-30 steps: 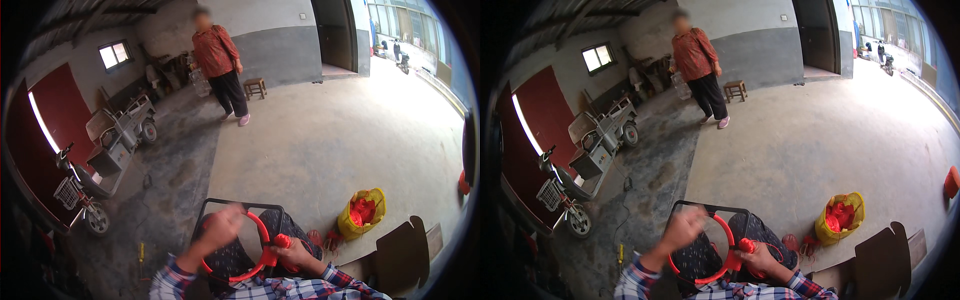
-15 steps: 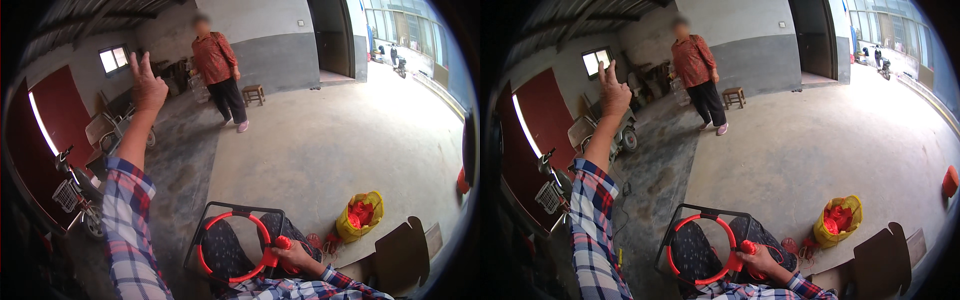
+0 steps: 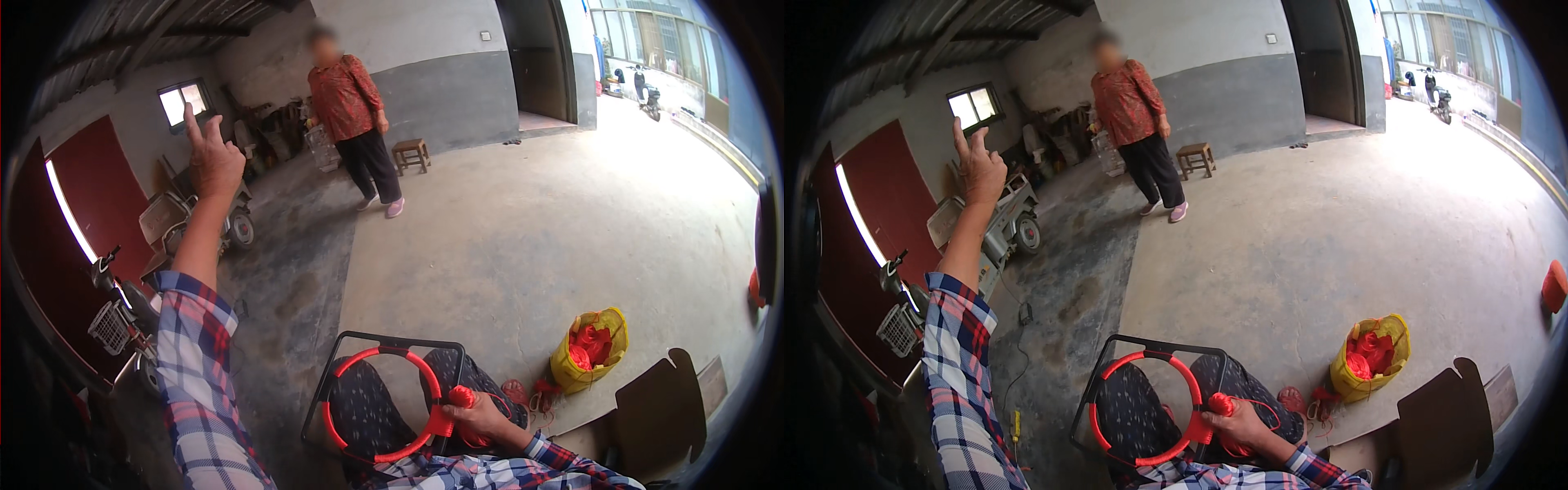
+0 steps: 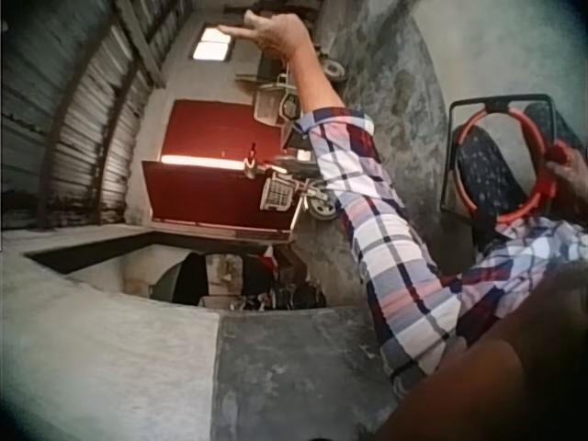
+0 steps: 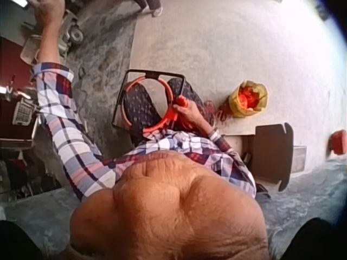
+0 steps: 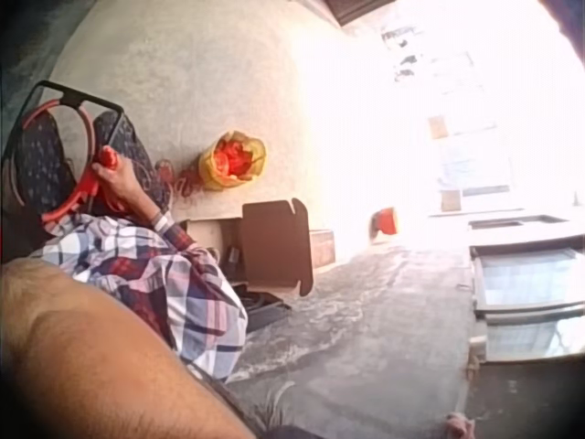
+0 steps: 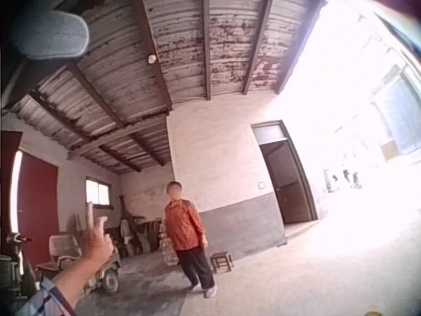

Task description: Wrapping a circular red and black frame with red plastic mesh thread.

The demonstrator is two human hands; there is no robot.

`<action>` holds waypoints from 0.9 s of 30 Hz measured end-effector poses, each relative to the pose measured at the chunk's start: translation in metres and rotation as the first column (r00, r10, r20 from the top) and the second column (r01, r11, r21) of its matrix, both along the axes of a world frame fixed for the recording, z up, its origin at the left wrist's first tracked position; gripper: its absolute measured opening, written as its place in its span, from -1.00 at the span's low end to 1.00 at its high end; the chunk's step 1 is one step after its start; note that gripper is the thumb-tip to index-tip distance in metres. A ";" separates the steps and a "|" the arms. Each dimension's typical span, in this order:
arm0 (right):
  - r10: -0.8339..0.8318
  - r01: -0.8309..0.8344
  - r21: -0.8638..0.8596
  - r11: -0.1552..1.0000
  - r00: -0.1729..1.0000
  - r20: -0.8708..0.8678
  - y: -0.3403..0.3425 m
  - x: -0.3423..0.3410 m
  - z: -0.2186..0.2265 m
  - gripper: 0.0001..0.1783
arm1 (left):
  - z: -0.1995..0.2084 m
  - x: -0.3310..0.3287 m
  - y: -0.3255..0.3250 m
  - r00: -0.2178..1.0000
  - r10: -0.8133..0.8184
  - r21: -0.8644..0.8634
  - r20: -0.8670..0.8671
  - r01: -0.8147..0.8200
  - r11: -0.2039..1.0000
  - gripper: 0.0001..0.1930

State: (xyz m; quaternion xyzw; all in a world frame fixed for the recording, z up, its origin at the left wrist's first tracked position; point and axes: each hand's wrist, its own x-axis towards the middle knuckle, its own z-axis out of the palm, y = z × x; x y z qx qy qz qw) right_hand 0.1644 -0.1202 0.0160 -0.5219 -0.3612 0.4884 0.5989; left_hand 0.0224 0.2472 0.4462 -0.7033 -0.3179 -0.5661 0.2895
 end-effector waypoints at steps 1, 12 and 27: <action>-0.002 0.002 -0.006 1.000 1.000 -0.016 0.000 0.000 -0.001 -0.77 | -0.001 -0.001 0.001 1.000 0.000 0.041 -0.009 0.000 0.999 -0.57; 0.003 -0.003 -0.017 1.000 1.000 0.010 -0.001 0.000 0.009 -0.79 | 0.008 -0.023 0.006 0.959 0.242 -0.291 0.144 -0.193 0.937 -0.72; 0.017 -0.017 0.023 1.000 1.000 -0.008 0.002 0.007 0.006 -0.78 | -0.089 0.007 -0.164 0.557 -0.830 0.048 0.035 0.828 0.558 -0.73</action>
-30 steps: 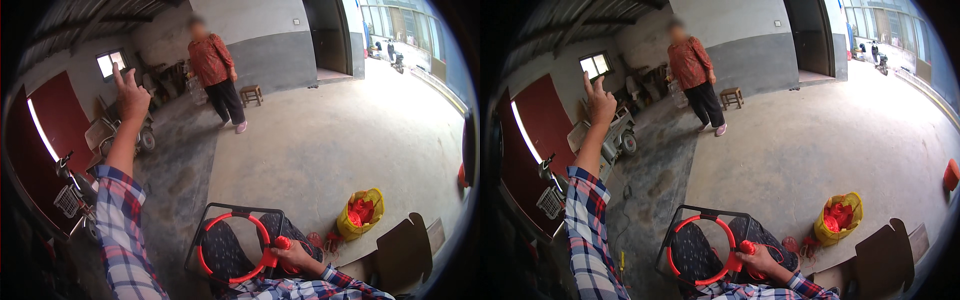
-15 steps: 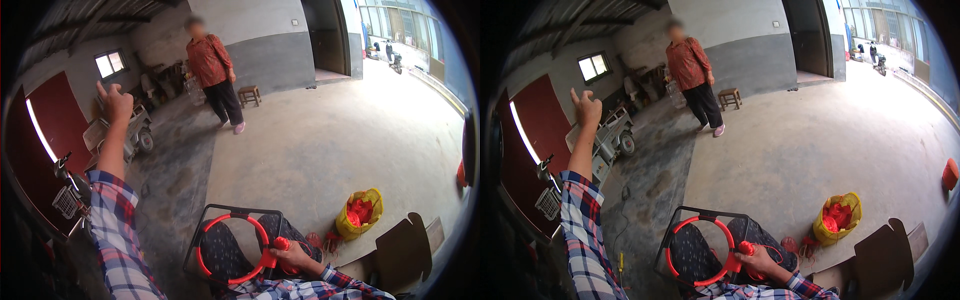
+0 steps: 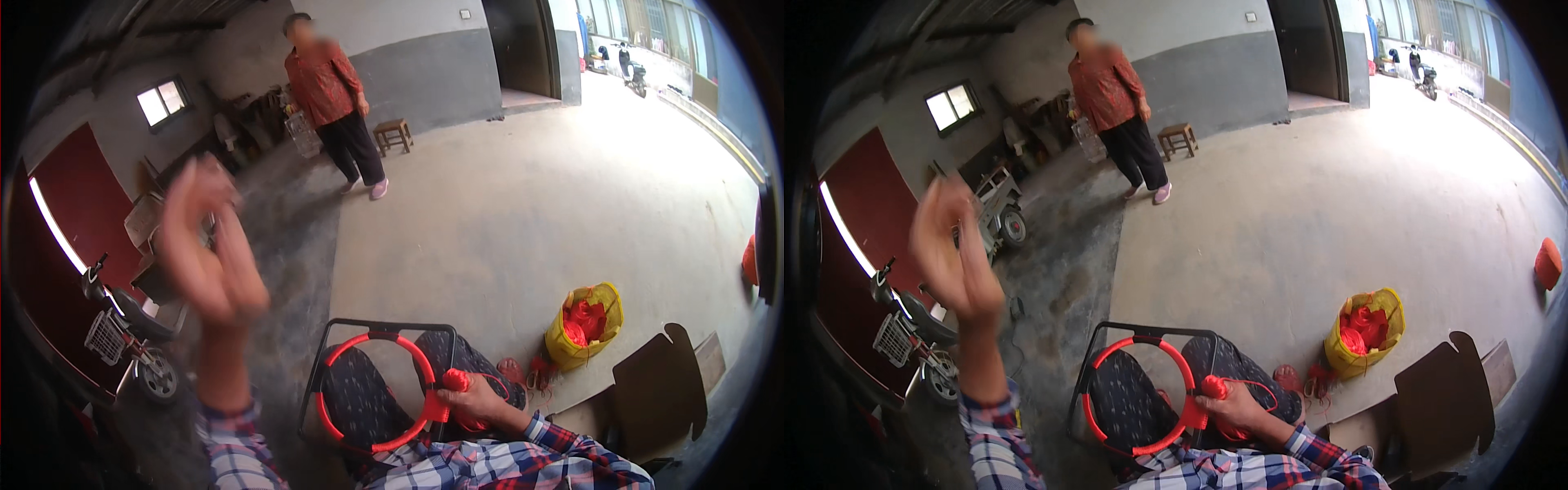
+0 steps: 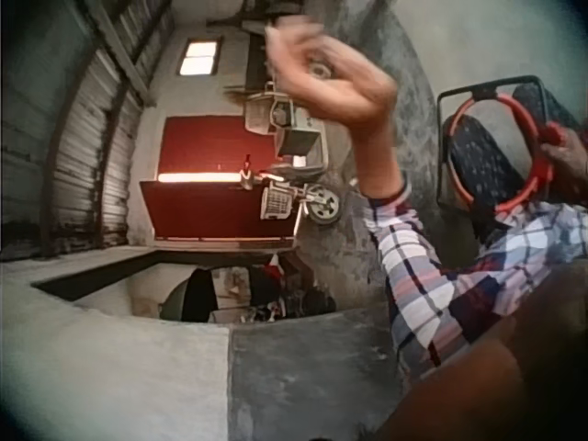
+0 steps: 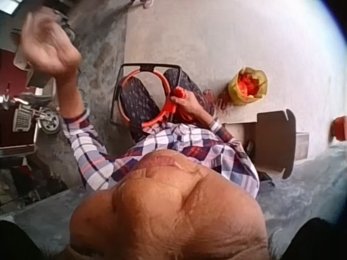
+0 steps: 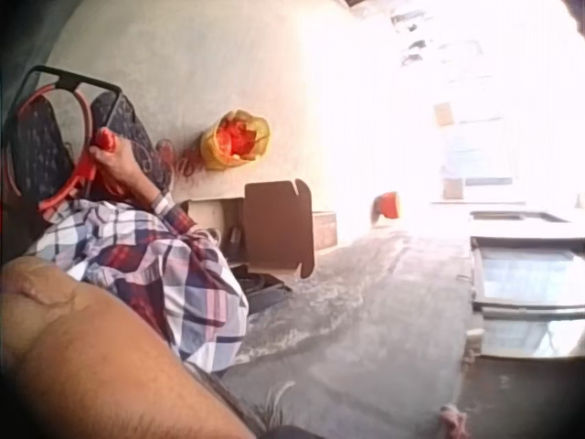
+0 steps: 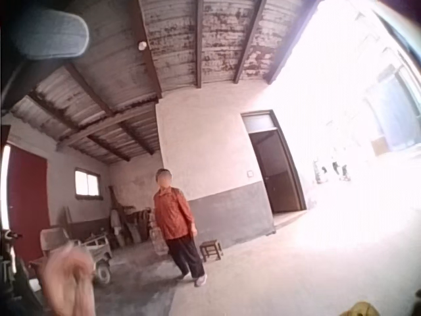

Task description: Wrapping a circular red and black frame with red plastic mesh thread.

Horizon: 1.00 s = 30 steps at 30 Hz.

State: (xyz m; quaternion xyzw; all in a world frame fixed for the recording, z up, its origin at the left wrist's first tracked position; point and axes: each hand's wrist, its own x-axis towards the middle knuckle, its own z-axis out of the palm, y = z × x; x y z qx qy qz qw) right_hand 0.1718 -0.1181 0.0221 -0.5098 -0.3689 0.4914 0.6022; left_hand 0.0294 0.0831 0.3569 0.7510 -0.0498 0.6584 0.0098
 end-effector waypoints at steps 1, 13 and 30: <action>-0.005 0.005 -0.005 1.000 1.000 -0.013 -0.005 0.000 0.003 -0.77 | -0.017 -0.022 -0.031 0.954 -0.053 0.089 -0.296 0.083 0.993 -0.68; -0.033 0.032 -0.060 0.998 0.999 -0.010 -0.004 -0.013 0.008 -0.81 | -0.022 -0.013 -0.058 0.946 -0.088 0.329 -0.313 0.194 0.924 -0.37; -0.038 0.038 -0.022 0.999 0.999 -0.026 -0.002 -0.009 0.004 -0.84 | 0.028 -0.016 -0.003 0.984 0.051 0.104 0.169 -0.069 0.992 -0.11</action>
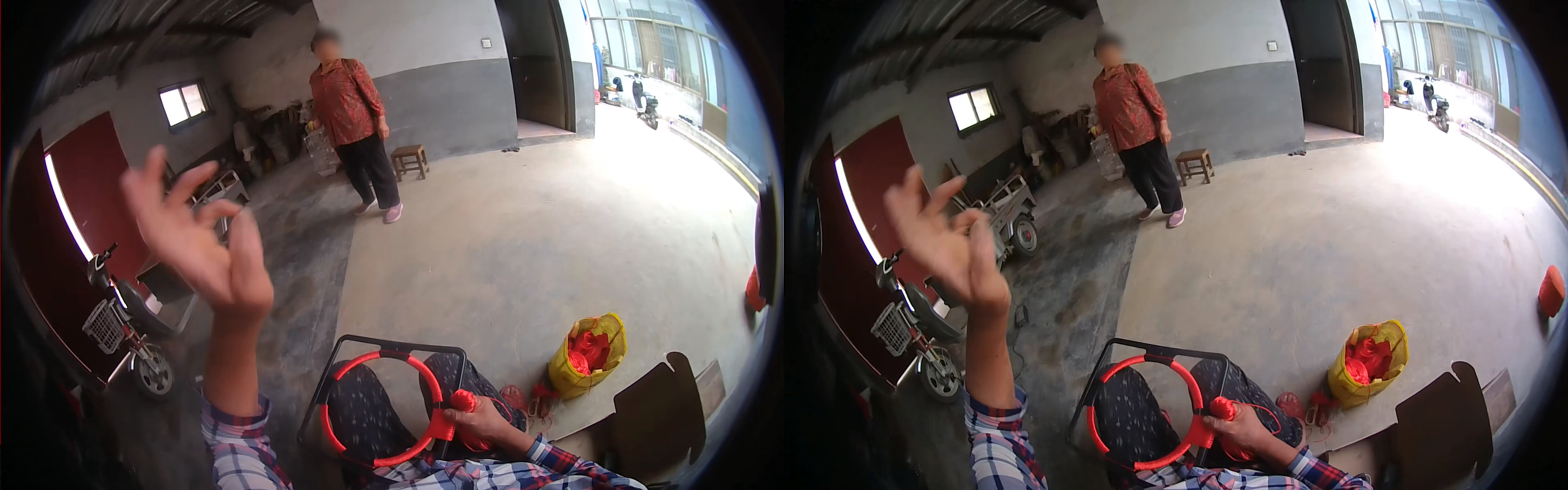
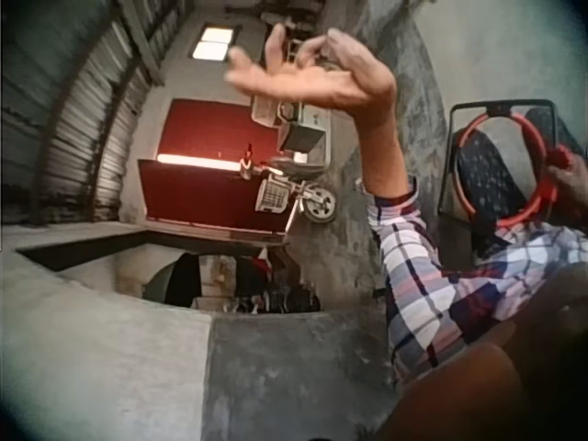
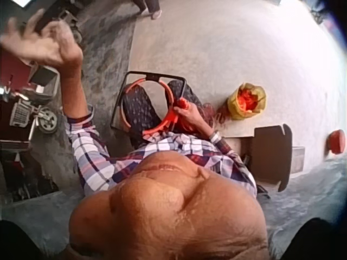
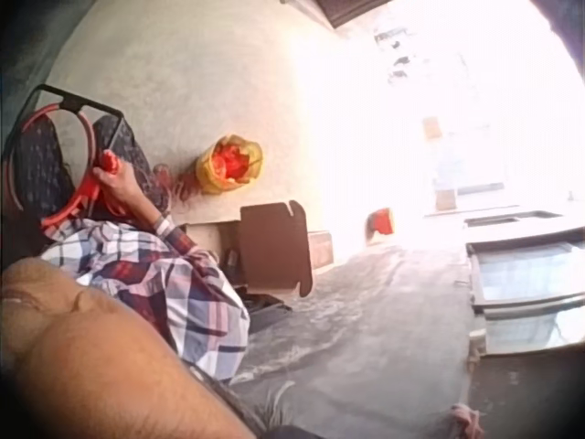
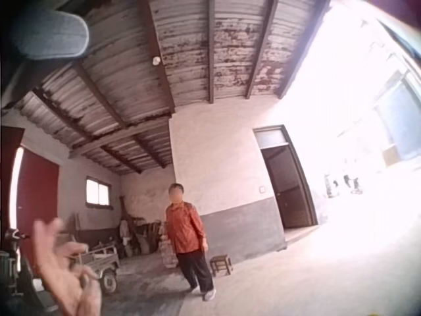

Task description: Wrapping a circular red and black frame with red plastic mesh thread.

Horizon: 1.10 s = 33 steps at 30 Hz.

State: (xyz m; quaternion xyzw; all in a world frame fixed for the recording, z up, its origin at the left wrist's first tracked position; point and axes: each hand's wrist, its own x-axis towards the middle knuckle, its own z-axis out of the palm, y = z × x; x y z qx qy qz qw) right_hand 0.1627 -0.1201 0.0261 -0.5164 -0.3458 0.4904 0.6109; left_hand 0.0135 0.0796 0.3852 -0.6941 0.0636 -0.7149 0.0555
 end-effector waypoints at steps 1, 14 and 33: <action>0.010 -0.010 -0.021 1.000 1.000 -0.005 0.000 -0.001 0.000 -0.83 | 0.004 -0.007 -0.001 0.998 0.029 0.207 0.064 -0.042 0.977 -0.11; 0.051 -0.047 -0.034 0.998 0.994 0.099 -0.001 -0.004 0.010 -0.75 | -0.009 -0.037 0.131 0.897 0.428 -0.575 -0.109 -0.408 0.709 -0.23; 0.013 -0.013 -0.032 0.999 1.000 0.002 -0.001 -0.002 0.010 -0.82 | -0.090 0.044 -0.010 0.888 0.324 0.312 -0.326 -0.222 0.924 -0.41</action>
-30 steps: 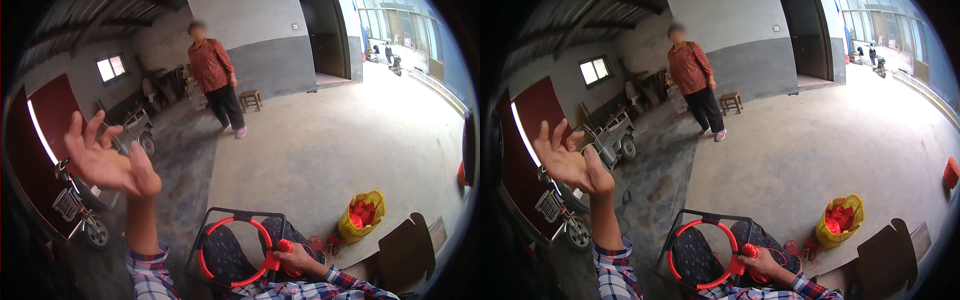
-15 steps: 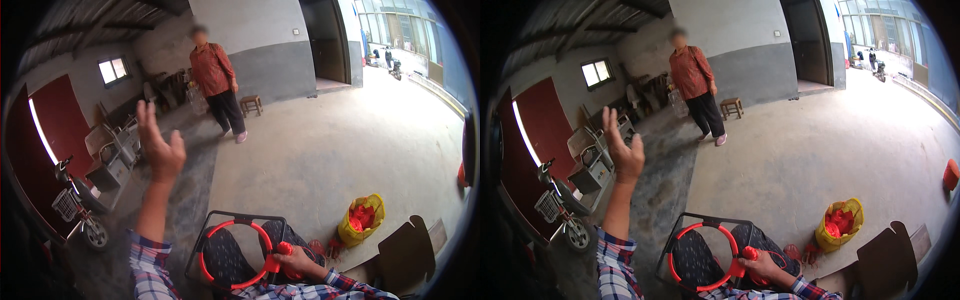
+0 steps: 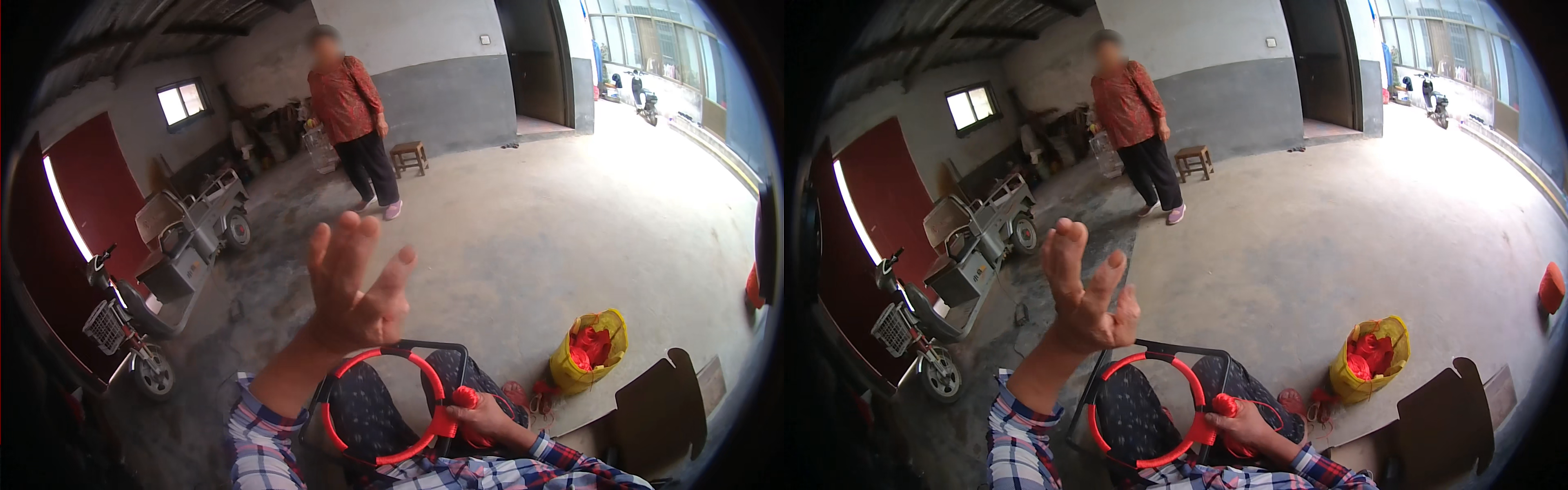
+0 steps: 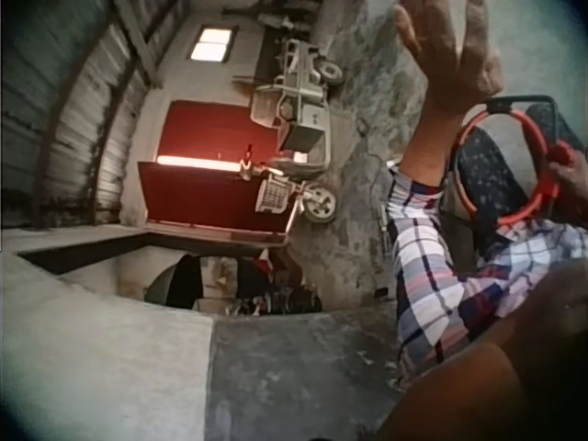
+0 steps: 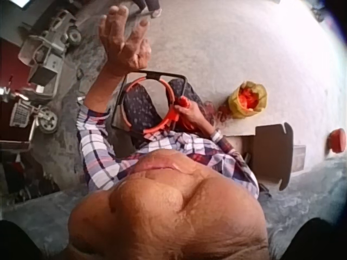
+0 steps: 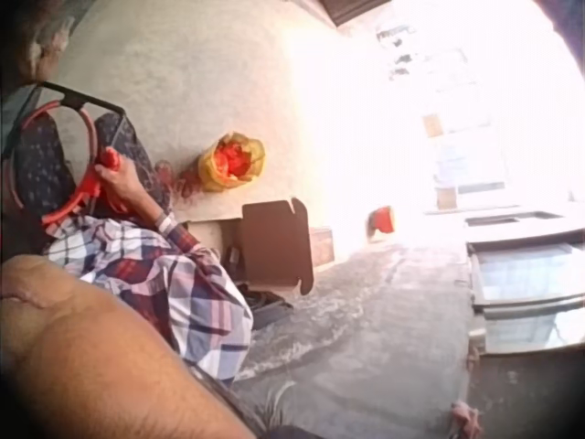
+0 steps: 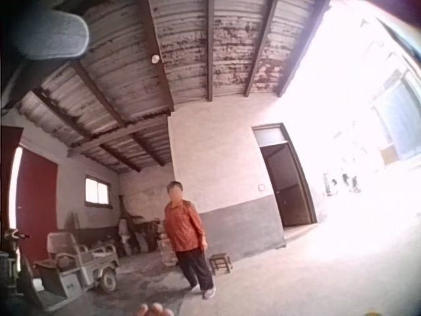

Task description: Wrapping a circular red and black frame with red plastic mesh thread.

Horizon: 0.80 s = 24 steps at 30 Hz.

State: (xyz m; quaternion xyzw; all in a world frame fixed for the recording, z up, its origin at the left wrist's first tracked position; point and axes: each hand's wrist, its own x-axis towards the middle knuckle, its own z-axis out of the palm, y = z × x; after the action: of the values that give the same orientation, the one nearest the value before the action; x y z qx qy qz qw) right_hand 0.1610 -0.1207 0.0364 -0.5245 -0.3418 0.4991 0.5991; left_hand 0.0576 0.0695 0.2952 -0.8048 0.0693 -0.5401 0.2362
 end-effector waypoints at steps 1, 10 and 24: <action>-0.001 0.002 -0.020 1.000 0.999 0.055 -0.002 0.002 -0.002 -0.81 | -0.003 0.002 -0.003 1.000 -0.023 -0.037 0.002 0.023 0.999 -0.45; -0.002 0.002 0.033 0.999 1.000 0.008 0.000 0.000 -0.010 -0.80 | -0.021 0.001 -0.002 0.997 0.013 0.053 -0.080 -0.009 0.999 -0.54; -0.010 0.011 0.038 0.999 0.999 -0.035 0.002 0.000 -0.016 -0.80 | -0.028 0.000 0.000 0.992 0.037 0.086 -0.122 -0.026 0.996 -0.56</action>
State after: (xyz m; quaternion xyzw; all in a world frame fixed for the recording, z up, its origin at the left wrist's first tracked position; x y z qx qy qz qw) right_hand 0.1614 -0.1186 0.0204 -0.5059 -0.3380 0.4986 0.6174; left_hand 0.0581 0.0692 0.2675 -0.8270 0.0937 -0.4822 0.2735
